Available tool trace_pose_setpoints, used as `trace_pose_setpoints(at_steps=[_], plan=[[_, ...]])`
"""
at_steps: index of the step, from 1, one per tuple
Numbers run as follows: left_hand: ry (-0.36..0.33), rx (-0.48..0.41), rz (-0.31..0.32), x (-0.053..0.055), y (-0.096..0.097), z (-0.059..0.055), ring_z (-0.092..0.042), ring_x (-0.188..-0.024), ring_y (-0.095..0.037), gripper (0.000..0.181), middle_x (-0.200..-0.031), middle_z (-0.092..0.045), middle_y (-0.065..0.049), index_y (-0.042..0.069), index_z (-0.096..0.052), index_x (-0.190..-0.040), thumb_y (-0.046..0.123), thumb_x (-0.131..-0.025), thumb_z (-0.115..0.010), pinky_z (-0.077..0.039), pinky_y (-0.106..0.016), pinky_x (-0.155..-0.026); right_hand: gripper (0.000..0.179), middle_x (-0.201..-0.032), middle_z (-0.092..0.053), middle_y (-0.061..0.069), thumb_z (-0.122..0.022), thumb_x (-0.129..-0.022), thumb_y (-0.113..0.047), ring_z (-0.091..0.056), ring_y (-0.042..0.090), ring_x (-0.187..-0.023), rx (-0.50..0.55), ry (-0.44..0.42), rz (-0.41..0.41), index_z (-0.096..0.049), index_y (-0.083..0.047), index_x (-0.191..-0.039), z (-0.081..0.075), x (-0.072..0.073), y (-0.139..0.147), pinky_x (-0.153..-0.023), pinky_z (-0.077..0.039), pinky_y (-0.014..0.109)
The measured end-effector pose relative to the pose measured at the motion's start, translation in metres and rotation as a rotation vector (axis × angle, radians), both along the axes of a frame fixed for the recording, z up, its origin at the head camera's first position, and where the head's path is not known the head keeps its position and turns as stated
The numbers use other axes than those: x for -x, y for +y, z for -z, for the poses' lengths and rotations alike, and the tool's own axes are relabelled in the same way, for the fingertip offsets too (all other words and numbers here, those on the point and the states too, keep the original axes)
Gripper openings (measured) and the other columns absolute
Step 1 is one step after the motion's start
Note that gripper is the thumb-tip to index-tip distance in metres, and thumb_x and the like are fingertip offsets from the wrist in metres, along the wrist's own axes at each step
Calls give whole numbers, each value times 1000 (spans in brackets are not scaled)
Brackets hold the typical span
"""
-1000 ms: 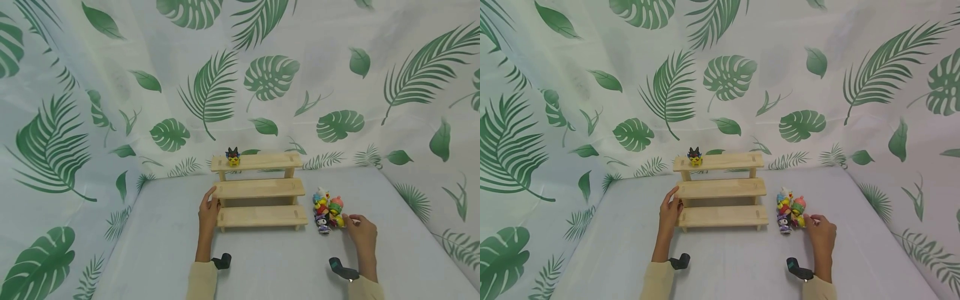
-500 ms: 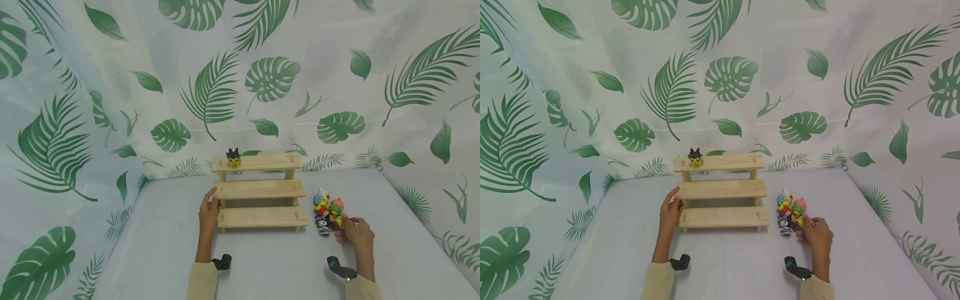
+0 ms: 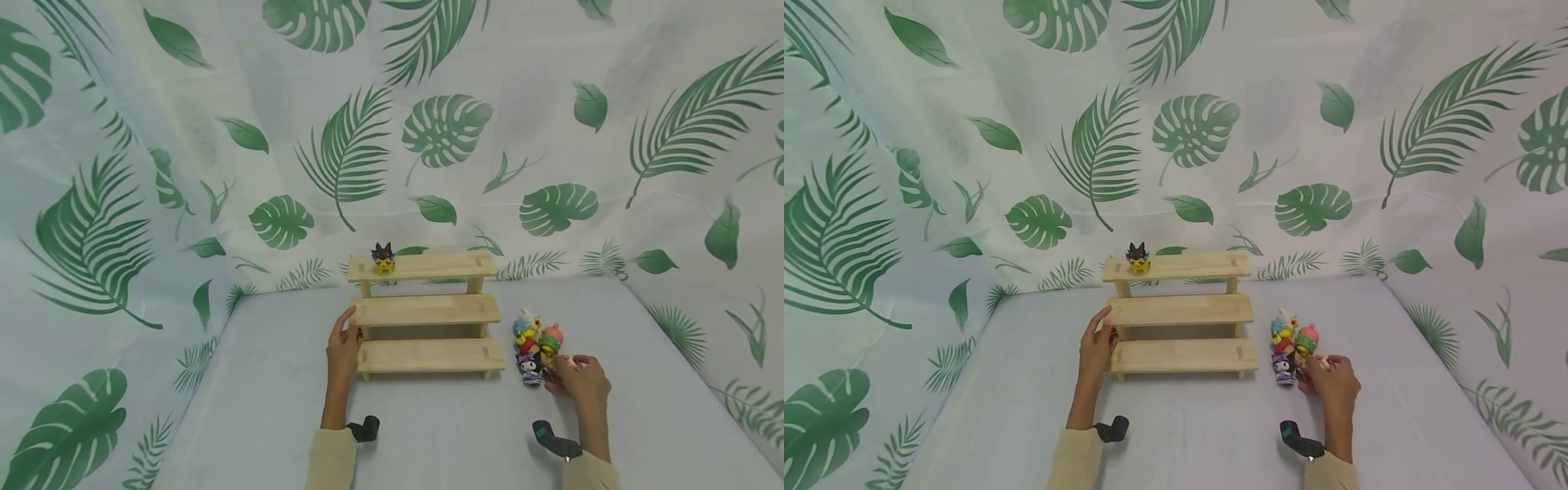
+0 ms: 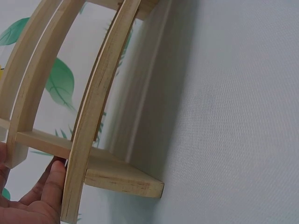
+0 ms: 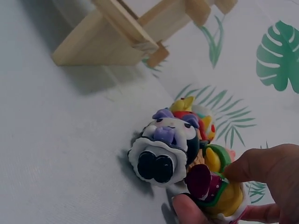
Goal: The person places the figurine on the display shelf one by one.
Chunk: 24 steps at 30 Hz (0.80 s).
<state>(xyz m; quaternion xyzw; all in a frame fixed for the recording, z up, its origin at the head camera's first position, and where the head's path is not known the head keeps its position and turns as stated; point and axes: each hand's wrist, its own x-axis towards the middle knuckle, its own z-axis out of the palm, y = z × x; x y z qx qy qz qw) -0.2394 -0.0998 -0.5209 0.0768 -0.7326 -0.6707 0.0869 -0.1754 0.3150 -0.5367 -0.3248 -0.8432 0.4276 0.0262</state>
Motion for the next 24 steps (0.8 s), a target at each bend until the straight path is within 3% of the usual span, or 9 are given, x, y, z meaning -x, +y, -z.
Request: trace_pose_setpoints(at_steps=[2, 4, 7, 10, 15, 20, 24], plan=[[2, -2, 2, 0, 0, 0, -33, -50, -2, 39, -61, -44, 1, 26, -56, -137, 39, -101, -51, -31, -21, -50, 70, -135, -38, 39, -50, -95, -42, -34, 55, -126, 28, 9, 24, -35, 10, -139, 1, -1, 2, -102, -33, 63], [-1, 5, -2, -1, 1, -1, -34, -50, -2, 38, -62, -46, 0, 28, -56, -137, 40, -102, -51, -32, -21, -51, 68, -132, -42, 36, -50, -95, -41, -42, 51, -120, 38, 32, 48, -35, 6, -142, 1, -3, 3, -93, -41, 58], [-6, 20, -15, -2, 0, -2, -36, -52, -4, 35, -63, -48, -3, 31, -57, -136, 39, -102, -50, -34, -21, -52, 64, -125, -46, 28, -50, -97, -38, -54, 35, -99, 84, 99, 65, -33, -3, -147, 0, -5, 4, -72, -52, 37], [-8, 30, -30, -3, 0, -3, -37, -54, -6, 33, -64, -48, -3, 35, -57, -134, 40, -102, -50, -35, -21, -52, 61, -118, -45, 14, -53, -97, -33, -54, 14, -84, 194, 190, 68, -32, -11, -151, -4, -6, 3, -57, -53, 21], [-7, 25, -28, -2, 0, -2, -37, -54, -6, 34, -61, -45, 2, 34, -57, -135, 38, -102, -50, -35, -22, -53, 60, -112, -38, -3, -57, -98, -29, -54, -1, -79, 386, 292, 96, -32, -24, -152, -11, -8, 1, -63, -56, 22], [-13, 20, -22, -2, 1, -1, -36, -53, -5, 34, -59, -44, 4, 33, -57, -135, 37, -102, -50, -35, -21, -53, 61, -116, -37, -9, -62, -96, -33, -56, 0, -82, 390, 326, 107, -35, -34, -150, -11, -7, -1, -65, -56, 21], [-15, 20, -26, 0, 1, -1, -35, -52, -6, 32, -59, -44, 3, 36, -58, -133, 37, -102, -51, -33, -21, -52, 72, -121, -38, -5, -68, -91, -35, -55, 0, -82, 389, 354, 104, -31, -30, -153, -13, -3, -5, -64, -56, 21]])
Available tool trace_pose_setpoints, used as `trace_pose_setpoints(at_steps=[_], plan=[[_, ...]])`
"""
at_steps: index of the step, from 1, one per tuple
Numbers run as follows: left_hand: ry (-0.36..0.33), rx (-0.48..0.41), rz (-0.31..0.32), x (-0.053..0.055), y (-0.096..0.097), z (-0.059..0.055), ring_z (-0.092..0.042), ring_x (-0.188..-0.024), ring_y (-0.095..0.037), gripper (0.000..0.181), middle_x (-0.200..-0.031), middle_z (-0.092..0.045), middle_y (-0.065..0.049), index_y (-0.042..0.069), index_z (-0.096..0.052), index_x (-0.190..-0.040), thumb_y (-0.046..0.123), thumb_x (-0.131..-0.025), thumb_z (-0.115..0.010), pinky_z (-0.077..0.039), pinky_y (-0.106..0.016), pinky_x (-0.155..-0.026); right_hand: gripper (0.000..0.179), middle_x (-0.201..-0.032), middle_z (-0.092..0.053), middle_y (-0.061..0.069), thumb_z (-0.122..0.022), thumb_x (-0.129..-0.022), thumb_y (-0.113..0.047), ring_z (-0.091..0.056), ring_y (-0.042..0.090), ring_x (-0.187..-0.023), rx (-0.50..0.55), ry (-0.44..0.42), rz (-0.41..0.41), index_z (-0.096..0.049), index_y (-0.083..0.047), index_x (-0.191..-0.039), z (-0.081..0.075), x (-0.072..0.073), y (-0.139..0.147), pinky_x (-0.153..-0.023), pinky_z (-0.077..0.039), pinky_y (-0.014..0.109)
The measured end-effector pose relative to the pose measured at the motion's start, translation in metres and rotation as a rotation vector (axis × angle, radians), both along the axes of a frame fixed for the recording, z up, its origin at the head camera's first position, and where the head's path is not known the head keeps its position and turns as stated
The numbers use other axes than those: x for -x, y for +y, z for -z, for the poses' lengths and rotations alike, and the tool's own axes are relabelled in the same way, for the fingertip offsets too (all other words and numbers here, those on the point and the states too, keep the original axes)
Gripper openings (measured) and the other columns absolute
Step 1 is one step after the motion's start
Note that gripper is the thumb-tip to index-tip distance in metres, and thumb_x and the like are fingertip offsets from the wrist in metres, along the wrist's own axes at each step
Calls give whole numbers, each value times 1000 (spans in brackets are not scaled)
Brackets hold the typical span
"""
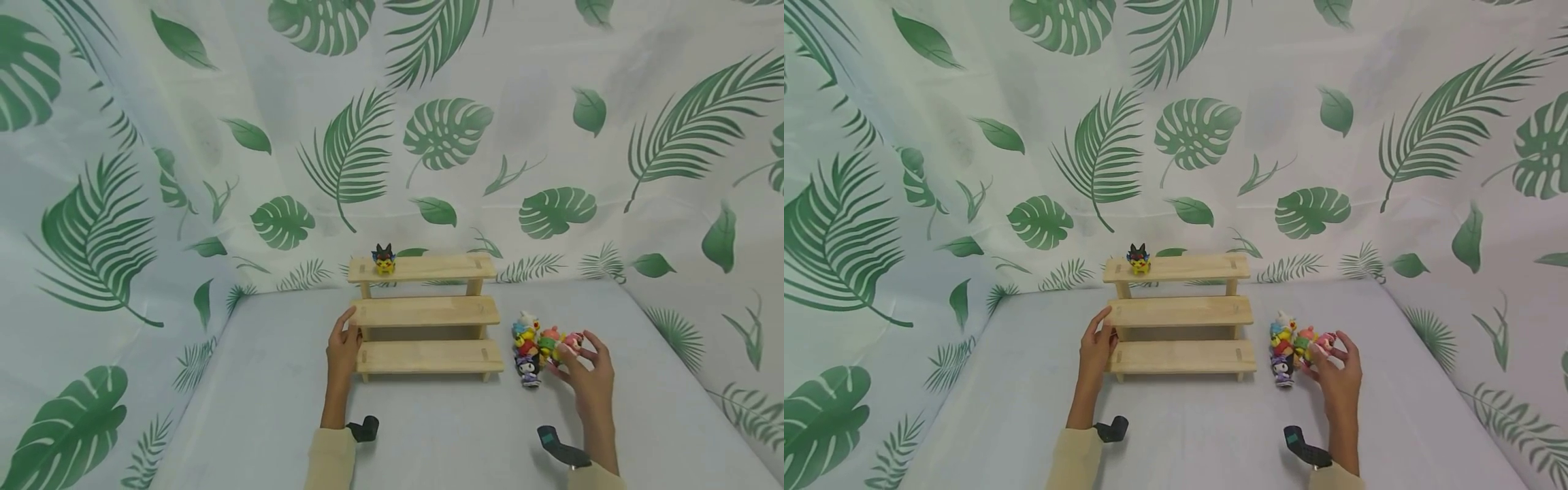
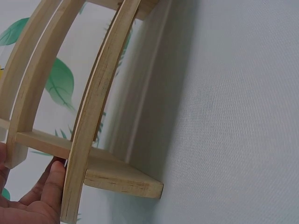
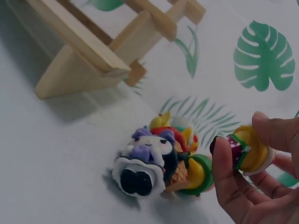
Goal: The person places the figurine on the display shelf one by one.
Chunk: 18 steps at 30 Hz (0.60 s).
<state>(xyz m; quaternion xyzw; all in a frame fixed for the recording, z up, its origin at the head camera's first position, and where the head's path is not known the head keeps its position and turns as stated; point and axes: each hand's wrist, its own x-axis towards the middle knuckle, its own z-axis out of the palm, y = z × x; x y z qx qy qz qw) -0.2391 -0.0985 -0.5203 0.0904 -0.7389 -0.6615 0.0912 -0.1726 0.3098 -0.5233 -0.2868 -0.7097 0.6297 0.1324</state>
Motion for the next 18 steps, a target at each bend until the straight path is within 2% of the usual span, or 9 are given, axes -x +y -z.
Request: trace_pose_setpoints(at_steps=[2, 4, 5, 9, 11, 12, 18], plan=[[0, 4, -1, 1, -1, 0, -36, -52, -5, 32, -59, -44, 3, 36, -58, -133, 37, -102, -50, -33, -20, -52, 76, -125, -39, -1, -69, -90, -34, -55, 0, -83, 14, 10, -12, -28, -24, -154, 0, 4, -2, -65, -56, 22], [3, 0, 3, 1, -1, -1, -34, -51, -5, 32, -58, -44, 3, 36, -57, -133, 36, -102, -50, -33, -21, -51, 81, -124, -40, -3, -74, -87, -35, -58, -1, -83, 47, 61, -28, -31, -18, -154, 10, 12, 1, -65, -56, 21], [5, -3, 6, 2, -2, 0, -34, -51, -5, 32, -58, -43, 4, 36, -57, -133, 37, -102, -50, -32, -21, -51, 80, -126, -40, -1, -74, -87, -34, -59, 0, -84, 46, 59, -33, -32, -16, -153, 9, 13, -1, -65, -56, 20], [14, -20, 21, 1, -2, 0, -30, -48, -5, 34, -55, -41, 6, 33, -57, -135, 36, -102, -50, -31, -21, -49, 80, -122, -42, -6, -79, -82, -34, -61, 1, -89, 59, 138, -50, -38, -21, -150, 40, 33, 12, -65, -55, 20], [14, -10, 19, 1, -2, 1, -31, -48, -4, 35, -55, -41, 7, 31, -56, -136, 37, -102, -50, -31, -21, -49, 78, -126, -42, -4, -79, -83, -32, -59, 3, -94, 32, 143, -59, -39, -24, -149, 45, 39, 13, -67, -55, 20], [12, -9, 16, 1, -1, 1, -31, -48, -4, 35, -55, -41, 7, 31, -56, -136, 37, -102, -50, -31, -22, -49, 78, -124, -43, -5, -80, -81, -33, -60, 3, -95, 26, 170, -66, -40, -26, -148, 54, 45, 17, -67, -55, 19], [-1, 14, 1, 0, -1, 0, -34, -50, -5, 34, -57, -43, 5, 33, -57, -135, 36, -103, -50, -32, -22, -50, 80, -114, -57, -1, -80, -79, -41, -65, 3, -86, -60, 230, -113, -40, -26, -146, 56, 56, 14, -65, -55, 17]])
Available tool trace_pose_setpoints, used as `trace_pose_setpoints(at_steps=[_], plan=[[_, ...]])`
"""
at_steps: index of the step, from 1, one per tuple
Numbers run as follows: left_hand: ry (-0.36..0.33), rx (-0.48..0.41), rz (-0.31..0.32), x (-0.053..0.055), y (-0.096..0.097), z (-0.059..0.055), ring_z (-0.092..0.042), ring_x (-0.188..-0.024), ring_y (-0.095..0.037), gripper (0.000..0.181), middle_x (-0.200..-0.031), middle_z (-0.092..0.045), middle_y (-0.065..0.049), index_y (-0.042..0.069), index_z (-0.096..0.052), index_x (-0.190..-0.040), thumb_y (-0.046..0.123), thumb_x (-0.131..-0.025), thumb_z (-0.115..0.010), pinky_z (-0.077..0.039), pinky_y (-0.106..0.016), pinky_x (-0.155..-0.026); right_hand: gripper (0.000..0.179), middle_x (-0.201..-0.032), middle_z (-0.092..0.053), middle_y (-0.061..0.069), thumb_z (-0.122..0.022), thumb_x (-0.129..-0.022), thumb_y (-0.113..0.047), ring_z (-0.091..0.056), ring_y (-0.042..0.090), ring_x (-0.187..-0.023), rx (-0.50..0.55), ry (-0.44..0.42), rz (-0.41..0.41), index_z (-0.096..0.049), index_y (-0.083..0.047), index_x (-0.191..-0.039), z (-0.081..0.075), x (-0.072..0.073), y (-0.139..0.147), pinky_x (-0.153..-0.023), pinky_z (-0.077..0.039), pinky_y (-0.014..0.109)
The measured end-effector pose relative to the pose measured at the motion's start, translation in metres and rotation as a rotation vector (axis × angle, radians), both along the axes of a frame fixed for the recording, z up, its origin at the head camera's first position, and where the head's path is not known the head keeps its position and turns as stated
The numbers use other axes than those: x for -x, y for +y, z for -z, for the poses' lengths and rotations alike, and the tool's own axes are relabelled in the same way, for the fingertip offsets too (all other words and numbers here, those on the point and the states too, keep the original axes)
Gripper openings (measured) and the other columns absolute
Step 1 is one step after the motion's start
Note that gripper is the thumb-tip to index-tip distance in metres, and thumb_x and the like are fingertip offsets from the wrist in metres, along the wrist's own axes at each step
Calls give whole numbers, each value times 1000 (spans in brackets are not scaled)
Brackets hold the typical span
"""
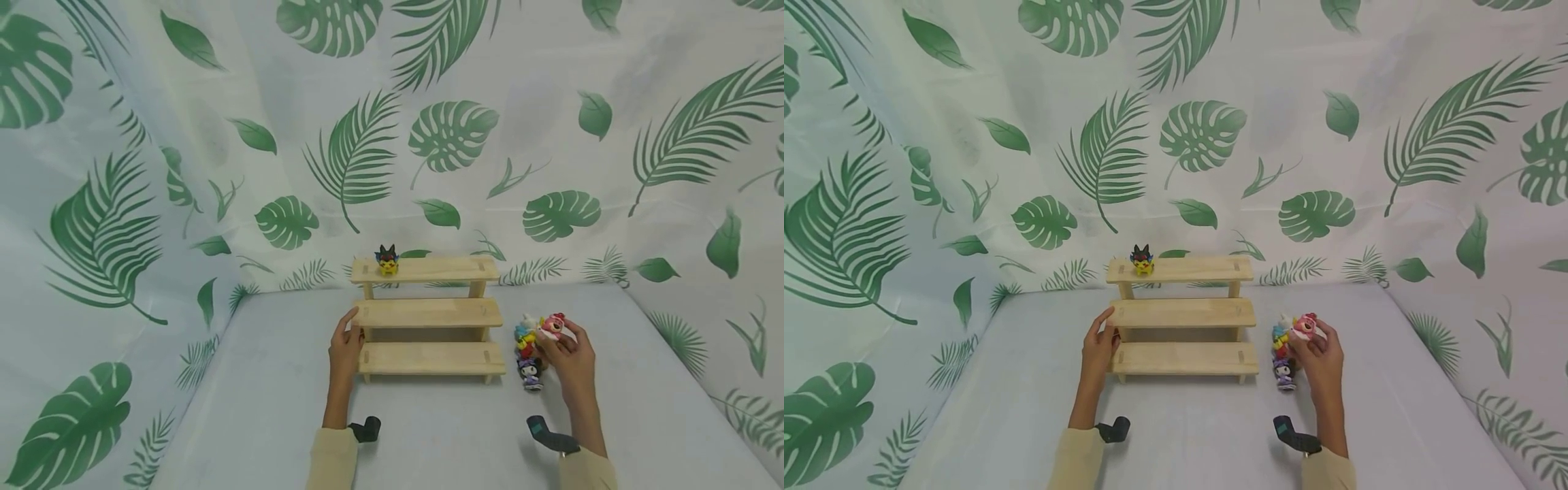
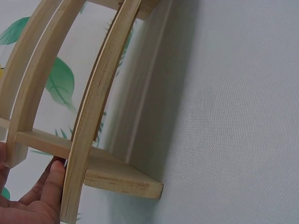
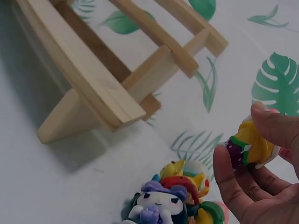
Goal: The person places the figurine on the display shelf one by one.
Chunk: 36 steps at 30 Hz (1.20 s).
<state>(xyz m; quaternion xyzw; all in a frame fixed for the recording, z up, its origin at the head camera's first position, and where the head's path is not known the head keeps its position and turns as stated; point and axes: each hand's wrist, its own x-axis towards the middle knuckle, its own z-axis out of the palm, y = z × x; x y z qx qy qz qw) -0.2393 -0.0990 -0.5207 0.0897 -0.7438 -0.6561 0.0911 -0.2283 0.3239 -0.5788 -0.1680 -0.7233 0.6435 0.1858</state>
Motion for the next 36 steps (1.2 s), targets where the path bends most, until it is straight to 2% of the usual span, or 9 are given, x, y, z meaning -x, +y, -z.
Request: trace_pose_setpoints(at_steps=[5, 10, 13, 16, 18, 21, 26, 30, 36], plan=[[3, -4, 4, -2, 0, -2, -32, -50, -6, 33, -56, -43, 6, 35, -57, -135, 35, -103, -50, -31, -22, -50, 80, -112, -63, -1, -78, -78, -49, -69, 4, -84, -15, 22, -34, -39, -28, -145, 1, 10, -2, -68, -55, 19], [9, -1, 6, -1, -1, -3, -33, -51, -5, 34, -57, -44, 6, 32, -56, -136, 35, -103, -50, -32, -22, -51, 76, -106, -68, -1, -79, -79, -43, -71, 6, -85, 17, 167, -155, -42, -24, -143, -6, 24, -9, -67, -56, 22], [14, 5, 12, -1, -1, -2, -34, -51, -6, 35, -59, -46, 3, 31, -56, -137, 36, -103, -49, -33, -23, -51, 68, -103, -69, -5, -77, -85, -26, -71, 6, -84, 31, 219, -230, -42, -16, -143, -38, 20, -28, -68, -56, 23], [19, 1, 19, -1, -1, 0, -33, -50, -6, 34, -61, -48, -1, 33, -57, -136, 37, -103, -50, -32, -23, -51, 61, -101, -67, -8, -73, -88, -14, -70, 5, -83, 21, 216, -253, -43, -8, -141, -82, 12, -52, -70, -56, 23], [20, -6, 21, -1, 0, 0, -32, -50, -6, 33, -60, -47, -1, 34, -57, -135, 37, -103, -49, -32, -23, -52, 57, -99, -65, -14, -71, -90, -15, -67, 0, -85, -51, 176, -245, -44, -5, -140, -108, 11, -67, -72, -56, 19], [26, -11, 19, -1, 0, -1, -30, -49, -5, 34, -58, -44, 1, 32, -57, -136, 37, -103, -50, -31, -23, -51, 53, -98, -64, -20, -72, -90, -18, -62, -3, -91, -124, 164, -244, -50, -5, -137, -128, 18, -80, -74, -52, 14], [36, -22, 18, -2, -2, -1, -30, -49, -3, 35, -58, -43, 4, 29, -57, -136, 36, -103, -49, -31, -22, -51, 51, -100, -60, -24, -73, -89, -25, -56, -4, -98, -237, 195, -246, -56, -8, -134, -148, 37, -96, -78, -45, 10], [28, -28, 15, -2, -1, -2, -31, -49, -2, 35, -59, -45, 4, 29, -57, -136, 35, -103, -50, -31, -21, -51, 48, -101, -61, -15, -73, -89, -18, -58, -5, -94, -234, 258, -281, -57, -3, -131, -157, 52, -107, -78, -46, 9], [16, -6, -6, -2, 1, -2, -32, -50, -3, 34, -60, -46, 2, 31, -58, -135, 36, -103, -50, -32, -22, -52, 49, -110, -67, 20, -75, -86, -10, -58, -4, -91, -266, 298, -309, -57, 3, -129, -158, 71, -120, -76, -46, 6]])
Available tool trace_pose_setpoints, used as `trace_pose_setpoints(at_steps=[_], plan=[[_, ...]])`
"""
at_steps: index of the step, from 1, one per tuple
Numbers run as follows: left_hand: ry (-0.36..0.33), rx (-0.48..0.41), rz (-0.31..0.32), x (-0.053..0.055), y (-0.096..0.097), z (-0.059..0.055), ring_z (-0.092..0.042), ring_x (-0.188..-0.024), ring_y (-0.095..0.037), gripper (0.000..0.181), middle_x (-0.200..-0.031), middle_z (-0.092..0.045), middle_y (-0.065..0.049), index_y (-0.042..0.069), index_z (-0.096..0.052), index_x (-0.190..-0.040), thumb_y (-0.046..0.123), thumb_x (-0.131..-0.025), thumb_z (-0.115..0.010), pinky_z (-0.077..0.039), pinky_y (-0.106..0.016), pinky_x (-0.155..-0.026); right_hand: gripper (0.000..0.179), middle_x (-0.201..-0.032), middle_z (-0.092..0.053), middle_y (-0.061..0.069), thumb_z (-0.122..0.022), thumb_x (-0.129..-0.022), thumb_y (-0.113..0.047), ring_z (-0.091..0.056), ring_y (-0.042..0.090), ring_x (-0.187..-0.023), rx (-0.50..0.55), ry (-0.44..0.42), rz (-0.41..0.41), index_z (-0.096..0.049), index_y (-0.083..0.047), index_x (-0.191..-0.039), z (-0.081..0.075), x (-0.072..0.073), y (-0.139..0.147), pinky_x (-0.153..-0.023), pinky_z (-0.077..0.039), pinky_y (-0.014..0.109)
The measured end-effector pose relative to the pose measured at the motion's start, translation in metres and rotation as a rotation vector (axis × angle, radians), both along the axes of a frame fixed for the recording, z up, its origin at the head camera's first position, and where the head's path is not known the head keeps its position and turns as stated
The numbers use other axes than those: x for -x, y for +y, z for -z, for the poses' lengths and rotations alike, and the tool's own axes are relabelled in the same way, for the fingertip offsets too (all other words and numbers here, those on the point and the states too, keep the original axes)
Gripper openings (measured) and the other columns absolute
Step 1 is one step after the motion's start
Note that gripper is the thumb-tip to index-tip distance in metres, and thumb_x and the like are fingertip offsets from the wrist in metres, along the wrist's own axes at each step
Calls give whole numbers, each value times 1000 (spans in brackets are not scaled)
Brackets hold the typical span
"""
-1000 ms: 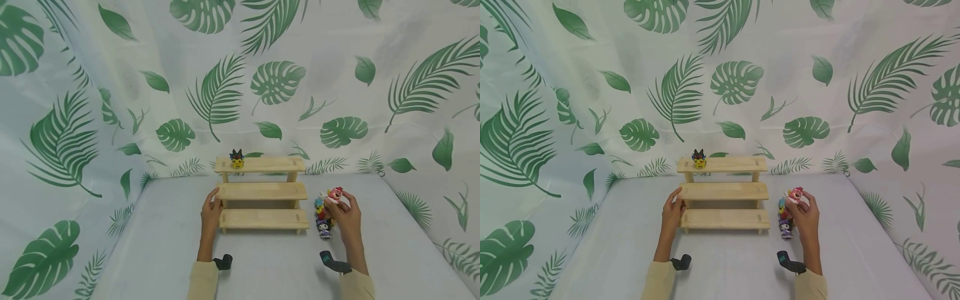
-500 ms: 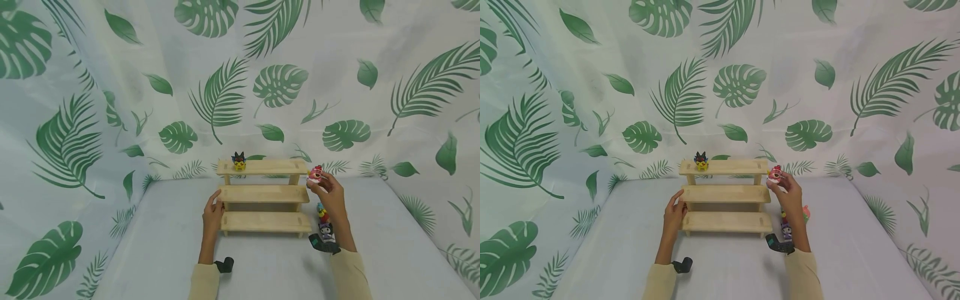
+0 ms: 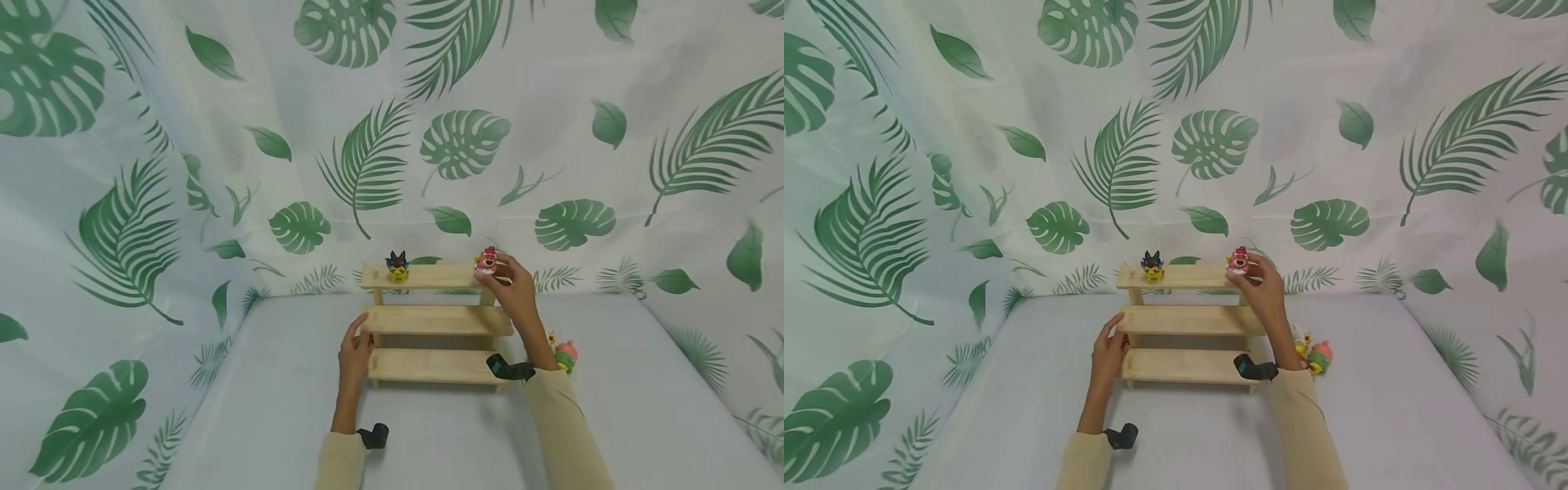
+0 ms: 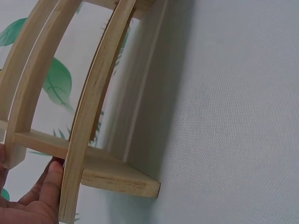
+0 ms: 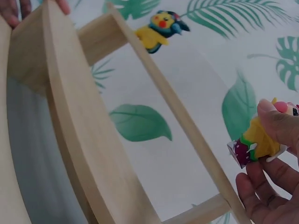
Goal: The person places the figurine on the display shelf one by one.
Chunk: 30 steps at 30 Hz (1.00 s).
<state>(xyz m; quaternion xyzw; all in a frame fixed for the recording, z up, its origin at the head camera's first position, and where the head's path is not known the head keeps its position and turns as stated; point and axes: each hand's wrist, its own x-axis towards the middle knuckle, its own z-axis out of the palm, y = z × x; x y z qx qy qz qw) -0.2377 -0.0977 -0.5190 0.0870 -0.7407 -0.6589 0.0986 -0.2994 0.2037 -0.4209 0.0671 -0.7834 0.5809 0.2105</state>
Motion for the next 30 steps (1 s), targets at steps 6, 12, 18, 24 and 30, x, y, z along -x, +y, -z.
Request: trace_pose_setpoints(at_steps=[6, 12, 18, 24, 30], plan=[[25, 27, -13, 1, 3, 2, -32, -50, -2, 34, -58, -43, 4, 30, -58, -135, 38, -102, -50, -34, -22, -53, 50, -114, -67, 25, -78, -84, -15, -65, 26, -103, -94, -4, 49, -59, 0, -127, 3, 10, -7, -77, -46, 10], [19, 46, -19, 1, 2, 1, -34, -51, -2, 35, -59, -43, 4, 30, -57, -136, 37, -103, -49, -34, -22, -52, 49, -113, -67, 26, -77, -85, -13, -65, 37, -104, -160, 19, 59, -57, 2, -128, 5, 16, -14, -78, -46, 12], [29, 40, -14, -2, 2, -3, -31, -48, 0, 35, -59, -42, 3, 27, -57, -136, 34, -103, -49, -33, -22, -52, 52, -112, -68, 25, -76, -86, -16, -67, 35, -95, -169, 6, 65, -56, -1, -131, 10, 20, -17, -73, -43, 8], [43, 58, -19, 1, 0, 1, -34, -49, -1, 35, -58, -44, 5, 30, -58, -135, 38, -102, -50, -34, -23, -52, 51, -113, -68, 22, -75, -87, -16, -67, 33, -97, -199, -20, 85, -56, -5, -134, 11, 22, -19, -82, -51, 33], [17, 49, -26, 1, 1, 3, -35, -50, -1, 33, -59, -45, 4, 33, -59, -134, 39, -102, -50, -34, -22, -52, 58, -111, -68, 21, -76, -86, -19, -65, 31, -93, -282, -46, 120, -52, -4, -137, 15, 23, -19, -77, -46, 30]])
